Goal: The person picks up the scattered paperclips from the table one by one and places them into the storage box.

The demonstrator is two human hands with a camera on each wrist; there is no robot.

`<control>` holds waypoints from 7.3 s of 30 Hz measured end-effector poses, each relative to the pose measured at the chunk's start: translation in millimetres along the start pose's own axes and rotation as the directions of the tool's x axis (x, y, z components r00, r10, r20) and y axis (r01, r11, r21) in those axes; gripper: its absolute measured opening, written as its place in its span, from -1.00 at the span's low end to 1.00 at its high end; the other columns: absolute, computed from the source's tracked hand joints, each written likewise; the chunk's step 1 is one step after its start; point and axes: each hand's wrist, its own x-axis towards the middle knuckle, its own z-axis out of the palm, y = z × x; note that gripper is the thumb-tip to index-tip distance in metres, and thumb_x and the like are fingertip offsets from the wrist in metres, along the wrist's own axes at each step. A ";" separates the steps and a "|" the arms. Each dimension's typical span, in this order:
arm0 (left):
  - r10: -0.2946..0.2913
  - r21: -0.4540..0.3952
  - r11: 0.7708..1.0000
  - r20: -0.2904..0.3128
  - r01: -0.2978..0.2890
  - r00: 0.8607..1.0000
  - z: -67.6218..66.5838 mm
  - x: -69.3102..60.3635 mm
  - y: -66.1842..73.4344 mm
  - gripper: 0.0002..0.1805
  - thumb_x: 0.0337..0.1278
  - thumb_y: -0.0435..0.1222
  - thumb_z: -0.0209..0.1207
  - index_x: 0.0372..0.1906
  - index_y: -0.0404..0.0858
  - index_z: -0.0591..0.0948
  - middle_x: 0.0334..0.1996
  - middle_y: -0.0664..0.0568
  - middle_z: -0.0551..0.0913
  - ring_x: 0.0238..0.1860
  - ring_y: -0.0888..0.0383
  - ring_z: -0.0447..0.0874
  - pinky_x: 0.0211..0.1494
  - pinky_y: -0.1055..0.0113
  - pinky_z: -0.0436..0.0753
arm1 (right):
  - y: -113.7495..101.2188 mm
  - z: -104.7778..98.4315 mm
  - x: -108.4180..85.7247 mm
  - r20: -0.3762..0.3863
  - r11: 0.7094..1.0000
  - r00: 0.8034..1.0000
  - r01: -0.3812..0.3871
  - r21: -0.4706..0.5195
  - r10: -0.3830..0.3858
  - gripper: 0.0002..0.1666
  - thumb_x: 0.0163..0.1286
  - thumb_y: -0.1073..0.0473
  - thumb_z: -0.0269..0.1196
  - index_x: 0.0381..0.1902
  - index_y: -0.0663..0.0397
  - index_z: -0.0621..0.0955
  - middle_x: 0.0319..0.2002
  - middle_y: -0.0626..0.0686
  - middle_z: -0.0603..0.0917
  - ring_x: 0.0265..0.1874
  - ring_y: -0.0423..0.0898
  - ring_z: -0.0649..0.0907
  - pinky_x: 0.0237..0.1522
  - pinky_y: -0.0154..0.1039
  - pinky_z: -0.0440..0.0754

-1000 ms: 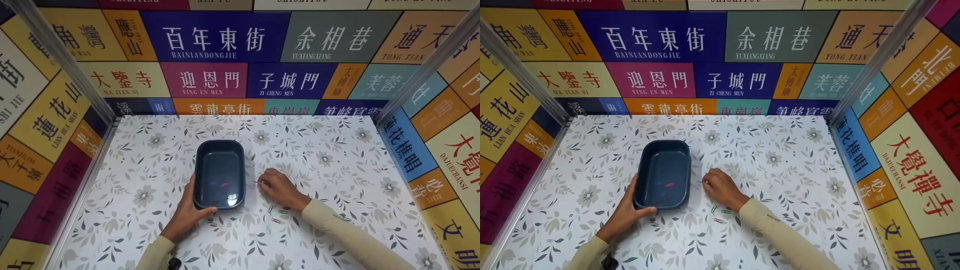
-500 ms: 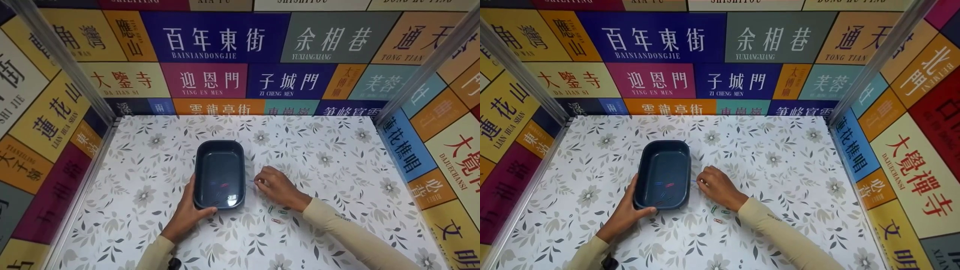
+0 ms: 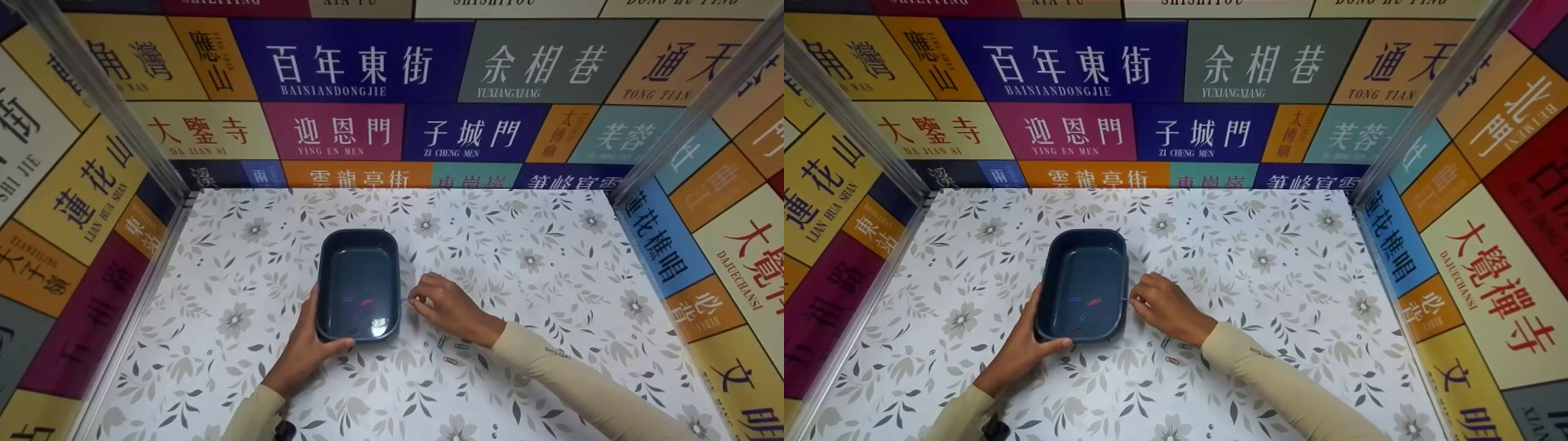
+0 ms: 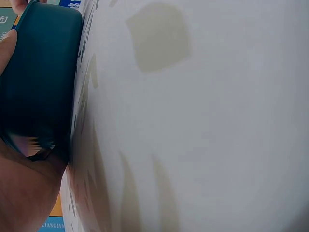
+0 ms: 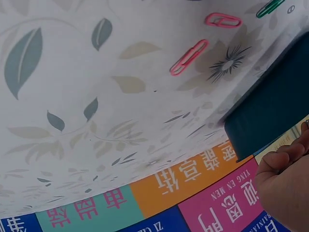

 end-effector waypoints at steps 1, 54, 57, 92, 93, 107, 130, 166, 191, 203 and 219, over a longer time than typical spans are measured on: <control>-0.004 0.003 1.000 0.000 0.004 1.000 -0.2 -0.5 0.4 0.48 0.10 -0.07 0.68 0.86 0.01 -0.18 0.81 -0.05 -0.07 0.79 -0.10 -0.14 0.74 -0.22 -0.06 | -0.7 -0.3 0.9 0.006 1.000 1.000 -0.002 0.002 0.002 -0.92 0.45 0.37 0.46 -0.26 0.12 0.80 -0.36 -0.01 0.65 -0.31 -0.08 0.64 -0.23 -0.20 0.67; 0.025 -0.050 0.998 -0.002 -0.025 1.000 1.5 3.0 -1.7 0.53 -0.01 -0.07 0.73 0.84 0.24 -0.17 0.79 0.03 0.02 0.75 0.02 -0.01 0.73 -0.10 -0.03 | -11.6 22.3 56.7 0.197 0.973 0.969 0.181 -0.140 -0.152 -0.92 0.48 0.26 0.43 -0.27 0.13 0.78 -0.28 0.04 0.66 -0.24 0.02 0.64 -0.09 -0.08 0.65; 0.012 -0.042 0.999 0.001 -0.012 1.000 1.2 3.0 -1.2 0.52 0.01 -0.09 0.72 0.84 0.22 -0.19 0.80 0.02 0.00 0.75 0.00 -0.02 0.73 -0.12 -0.02 | -10.3 25.1 58.5 0.209 0.970 0.966 0.187 -0.153 -0.153 -0.92 0.48 0.26 0.44 -0.27 0.12 0.78 -0.28 0.04 0.66 -0.25 0.01 0.64 -0.10 -0.09 0.65; 0.012 -0.007 1.000 0.000 -0.012 1.000 -0.2 3.4 -1.9 0.51 0.03 -0.06 0.71 0.85 0.15 -0.18 0.78 -0.06 0.03 0.74 -0.05 0.03 0.71 -0.11 0.06 | -5.7 48.7 85.7 0.325 0.931 0.933 0.250 -0.266 -0.158 -0.83 0.54 0.20 0.42 -0.31 0.10 0.78 -0.31 0.02 0.66 -0.25 0.00 0.67 0.18 -0.05 0.65; 0.011 -0.006 1.000 -0.001 -0.011 1.000 -0.3 3.3 -1.7 0.51 0.03 -0.06 0.71 0.85 0.15 -0.17 0.78 -0.06 0.04 0.73 -0.05 0.04 0.71 -0.11 0.06 | -5.7 49.3 86.6 0.326 0.930 0.932 0.253 -0.265 -0.161 -0.84 0.54 0.20 0.42 -0.31 0.10 0.78 -0.31 0.03 0.66 -0.25 0.00 0.67 0.17 -0.05 0.65; 0.035 -0.023 0.999 -0.010 -0.036 0.999 0.9 3.1 -3.2 0.52 -0.01 -0.05 0.72 0.86 0.11 -0.15 0.78 -0.08 0.06 0.73 -0.07 0.05 0.70 -0.11 0.04 | -10.1 55.2 96.5 0.370 0.946 0.922 0.216 -0.244 -0.115 -0.83 0.55 0.18 0.40 -0.28 0.10 0.81 -0.29 0.04 0.67 -0.24 0.03 0.66 -0.03 -0.06 0.65; 0.013 -0.047 0.999 0.000 -0.013 1.000 0.5 2.5 -2.8 0.48 0.06 -0.11 0.70 0.85 0.19 -0.15 0.78 -0.03 0.03 0.74 -0.04 0.02 0.71 -0.11 0.01 | 5.0 63.8 107.7 0.369 0.968 0.928 0.146 -0.203 -0.062 -0.88 0.42 0.30 0.39 -0.37 0.13 0.76 -0.30 0.10 0.73 -0.25 0.13 0.72 -0.09 0.03 0.70; 0.032 -0.022 0.999 0.018 -0.031 0.999 -0.7 3.3 -1.1 0.51 0.04 -0.05 0.71 0.85 0.14 -0.19 0.80 0.00 -0.01 0.76 -0.01 -0.03 0.72 -0.09 0.00 | -3.7 17.1 82.1 0.151 0.994 0.985 0.095 -0.049 -0.086 -0.88 0.48 0.21 0.50 -0.14 0.16 0.86 -0.26 0.06 0.72 -0.26 0.00 0.67 -0.12 -0.06 0.69; -0.042 -0.021 0.999 -0.001 0.042 0.999 1.1 0.8 -2.9 0.48 0.07 -0.04 0.69 0.84 0.25 -0.18 0.80 0.04 -0.02 0.77 -0.02 -0.07 0.74 -0.19 -0.06 | 9.7 2.4 19.8 0.008 0.997 0.999 0.050 0.067 -0.051 -0.87 0.48 0.23 0.51 -0.10 0.18 0.85 -0.35 0.01 0.67 -0.33 -0.07 0.66 -0.24 -0.15 0.67; -0.030 -0.008 1.000 -0.002 0.030 1.000 1.2 1.8 -2.5 0.50 0.06 -0.04 0.70 0.86 0.08 -0.19 0.81 0.04 -0.03 0.78 -0.02 -0.09 0.74 -0.17 -0.07 | 15.9 -2.9 -2.8 -0.039 0.997 0.998 0.042 0.065 -0.039 -0.88 0.43 0.31 0.52 -0.10 0.19 0.84 -0.36 0.01 0.67 -0.36 -0.07 0.65 -0.28 -0.17 0.66; 0.010 0.012 1.000 -0.001 -0.010 1.000 -0.4 1.9 -3.2 0.51 0.05 -0.05 0.70 0.85 0.15 -0.19 0.81 0.01 -0.03 0.78 -0.01 -0.09 0.73 -0.11 -0.04 | 32.1 -6.3 -40.2 -0.057 0.998 0.998 0.002 0.068 0.002 -0.90 0.40 0.36 0.52 -0.15 0.19 0.82 -0.35 0.02 0.65 -0.35 -0.07 0.64 -0.26 -0.17 0.66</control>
